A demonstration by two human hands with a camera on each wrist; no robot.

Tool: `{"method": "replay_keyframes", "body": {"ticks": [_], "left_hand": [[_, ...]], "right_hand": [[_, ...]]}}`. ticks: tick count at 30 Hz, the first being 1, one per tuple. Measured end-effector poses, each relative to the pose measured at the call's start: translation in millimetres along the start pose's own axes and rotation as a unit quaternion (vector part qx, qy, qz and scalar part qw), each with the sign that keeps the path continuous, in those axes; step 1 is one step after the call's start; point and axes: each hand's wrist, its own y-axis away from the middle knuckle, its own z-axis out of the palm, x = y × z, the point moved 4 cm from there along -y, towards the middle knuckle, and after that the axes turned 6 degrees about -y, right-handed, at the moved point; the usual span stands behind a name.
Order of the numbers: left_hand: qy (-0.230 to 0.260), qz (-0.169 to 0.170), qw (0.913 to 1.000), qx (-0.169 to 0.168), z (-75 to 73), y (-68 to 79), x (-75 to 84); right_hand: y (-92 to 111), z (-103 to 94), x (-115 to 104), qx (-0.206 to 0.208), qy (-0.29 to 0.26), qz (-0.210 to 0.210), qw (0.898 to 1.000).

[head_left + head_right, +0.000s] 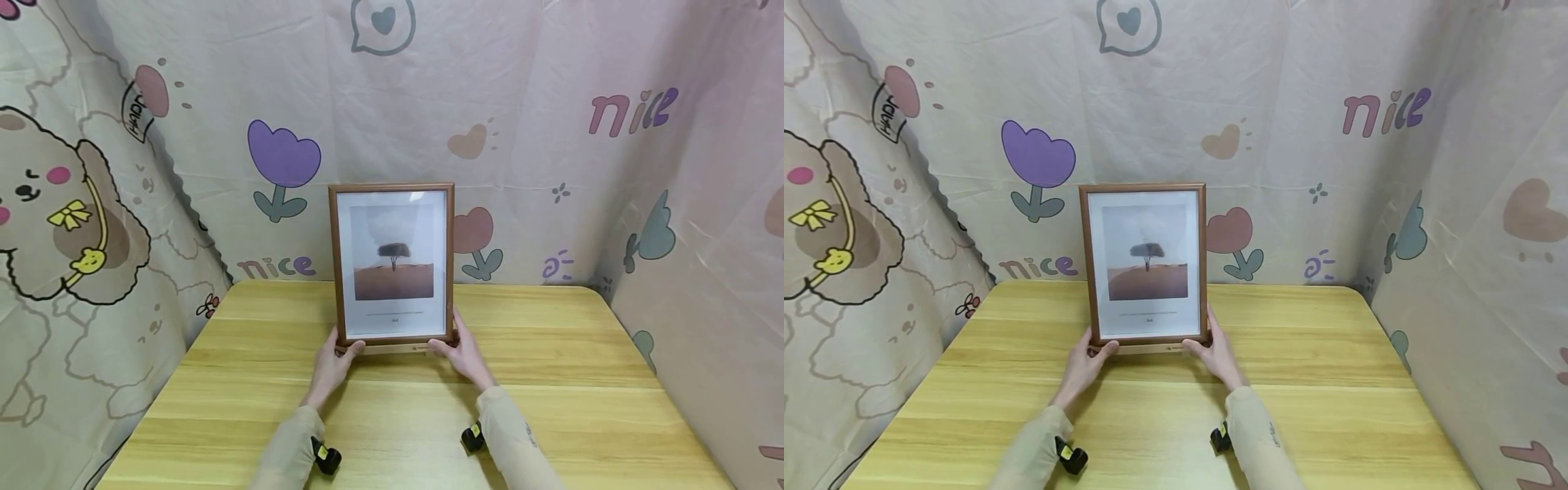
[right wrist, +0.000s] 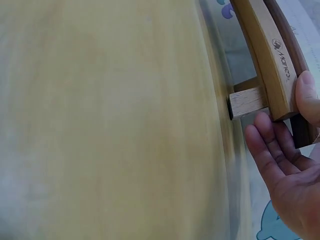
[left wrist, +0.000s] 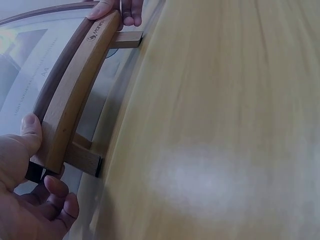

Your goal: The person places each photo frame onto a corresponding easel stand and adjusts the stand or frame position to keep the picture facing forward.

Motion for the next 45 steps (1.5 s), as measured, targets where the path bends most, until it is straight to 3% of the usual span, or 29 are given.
{"method": "replay_keyframes", "body": {"ticks": [10, 21, 34, 45], "left_hand": [[0.003, 0.013, 0.9999, -0.010, 8.4, -3.0, 6.7], [0.006, 0.019, 0.9996, -0.018, 18.7, -5.5, 14.0], [0.014, 0.030, 0.9993, -0.020, 28.4, -7.3, 21.2], [0.023, 0.025, 0.9990, -0.030, 29.3, -7.8, 23.6]], "right_hand": [[2, -10.4, 6, 0.007, -0.026, -0.001, 1.000], [8, -23.6, 7, 0.023, 0.001, -0.001, 1.000], [12, -34.1, 10, 0.032, -0.004, 0.013, 0.999], [16, -36.3, 10, 0.046, 0.022, -0.037, 0.998]]}}
